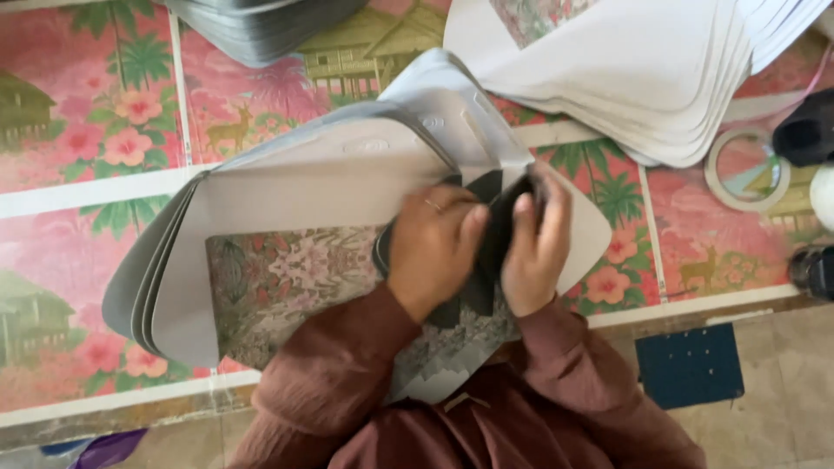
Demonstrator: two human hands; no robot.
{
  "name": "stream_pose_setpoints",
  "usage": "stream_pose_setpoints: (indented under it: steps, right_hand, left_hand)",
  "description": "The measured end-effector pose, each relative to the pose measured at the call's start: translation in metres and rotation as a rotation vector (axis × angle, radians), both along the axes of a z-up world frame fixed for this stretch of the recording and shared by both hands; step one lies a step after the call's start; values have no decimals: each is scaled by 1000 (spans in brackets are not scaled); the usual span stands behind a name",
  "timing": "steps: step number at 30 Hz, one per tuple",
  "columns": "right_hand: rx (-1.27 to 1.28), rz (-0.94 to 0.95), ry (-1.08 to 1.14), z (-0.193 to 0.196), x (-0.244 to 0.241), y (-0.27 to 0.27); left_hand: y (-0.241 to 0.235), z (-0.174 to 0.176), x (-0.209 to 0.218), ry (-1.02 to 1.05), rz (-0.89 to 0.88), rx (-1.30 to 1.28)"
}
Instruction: Manually folding and stacking decorative envelopes on a work table
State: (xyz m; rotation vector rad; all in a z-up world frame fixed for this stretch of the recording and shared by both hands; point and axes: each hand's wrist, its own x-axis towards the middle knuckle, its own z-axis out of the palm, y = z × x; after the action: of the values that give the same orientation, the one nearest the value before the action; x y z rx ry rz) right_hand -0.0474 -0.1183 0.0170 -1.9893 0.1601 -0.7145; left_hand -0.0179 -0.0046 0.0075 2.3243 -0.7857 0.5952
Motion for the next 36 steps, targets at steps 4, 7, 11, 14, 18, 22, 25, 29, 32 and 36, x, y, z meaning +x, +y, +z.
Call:
stream_pose_setpoints:
  steps: [4,7,11,14,18,22,25,29,32,36]
  right_hand:
    - [-160,34,190,4,6,-26]
    - [206,100,310,0,25,-79]
    - [739,333,744,8,43,-102]
    - [630,471,823,3,55,-103]
    - [556,416,852,-11,57,-106]
    - [582,512,903,0,41,-106]
    - [579,552,984,-14,41,-112]
    - [552,528,957,-15,33,-112]
    - [568,587,1073,32,17,-81]
    - [542,552,1075,10,10,-91]
  left_hand:
    - [7,10,12,118,58,-39]
    - [7,-2,15,123,-24,-102]
    - [10,-11,15,212,-82,-274]
    - [8,-10,15,222,-58,-214]
    - [6,-1,13,196,-34,-83]
    - [6,-3,16,188,-41,-60]
    - [6,-5,15,177,-22,-41]
    - [5,-2,13,166,-11,-25]
    - [5,-5,13,181,-10,-35]
    - [5,-2,12,201,-22,-25]
